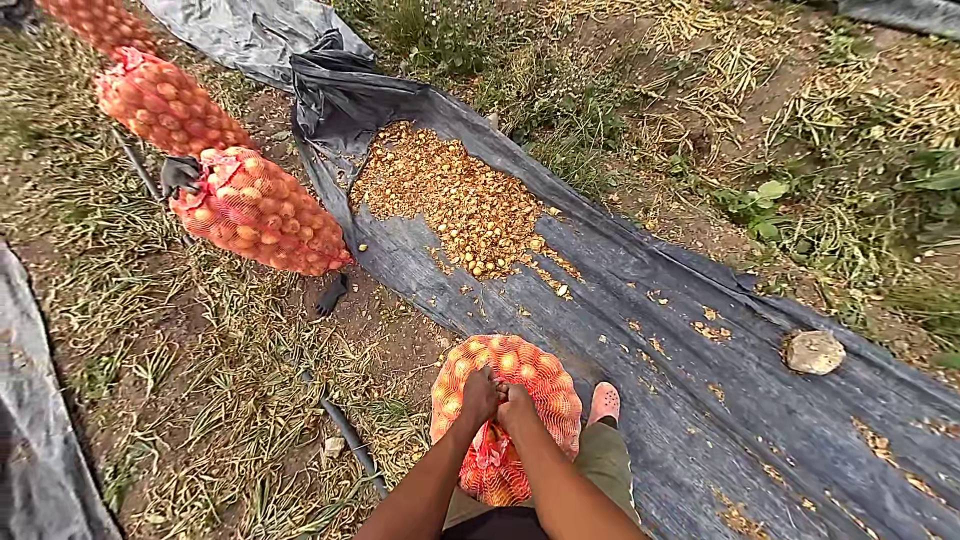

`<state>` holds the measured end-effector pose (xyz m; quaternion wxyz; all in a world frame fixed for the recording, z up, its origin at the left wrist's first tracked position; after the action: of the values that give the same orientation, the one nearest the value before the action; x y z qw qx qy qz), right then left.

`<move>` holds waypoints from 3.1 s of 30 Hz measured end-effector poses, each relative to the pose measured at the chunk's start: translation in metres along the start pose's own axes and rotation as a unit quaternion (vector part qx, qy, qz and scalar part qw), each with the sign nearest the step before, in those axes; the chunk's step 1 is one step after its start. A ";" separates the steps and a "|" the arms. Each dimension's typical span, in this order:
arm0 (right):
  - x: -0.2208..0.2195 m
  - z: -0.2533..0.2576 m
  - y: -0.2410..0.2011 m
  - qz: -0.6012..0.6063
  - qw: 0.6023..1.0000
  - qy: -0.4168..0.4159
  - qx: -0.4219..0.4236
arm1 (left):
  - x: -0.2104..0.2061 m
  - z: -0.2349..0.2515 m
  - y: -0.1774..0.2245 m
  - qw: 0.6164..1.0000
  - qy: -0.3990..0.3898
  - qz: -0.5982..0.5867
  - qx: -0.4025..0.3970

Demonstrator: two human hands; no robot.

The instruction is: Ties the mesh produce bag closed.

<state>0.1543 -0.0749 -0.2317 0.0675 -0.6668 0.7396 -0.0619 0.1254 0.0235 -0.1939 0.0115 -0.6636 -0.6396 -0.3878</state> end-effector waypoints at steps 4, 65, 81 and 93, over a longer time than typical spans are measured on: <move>-0.007 -0.004 -0.005 0.040 0.998 -0.054 -0.019 | 0.001 -0.004 -0.004 1.000 0.022 -0.017 -0.005; 0.132 -0.159 -0.031 -0.436 0.833 -0.287 0.184 | -0.067 -0.099 0.011 0.913 -0.138 -0.017 -0.384; 0.127 -0.064 -0.058 -0.914 0.297 -0.170 0.216 | -0.008 -0.059 0.009 0.921 -0.212 -0.172 -0.278; 0.031 -0.065 -0.010 -0.784 0.452 -0.053 0.422 | 0.005 -0.052 -0.015 0.902 -0.096 -0.382 -0.180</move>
<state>0.1487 -0.1061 -0.1662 0.3029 -0.8558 -0.2185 -0.3581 0.0862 0.0041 -0.1620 -0.3183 -0.3934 -0.7614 -0.4052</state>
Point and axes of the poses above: each hand's wrist, its own z-axis towards the middle knuckle, its own x-axis out of the back of the hand, y = z × x, the point moved 8 cm from there along z, towards the middle knuckle, and after that the axes turned 1 degree about -x, right-handed, at the moved point
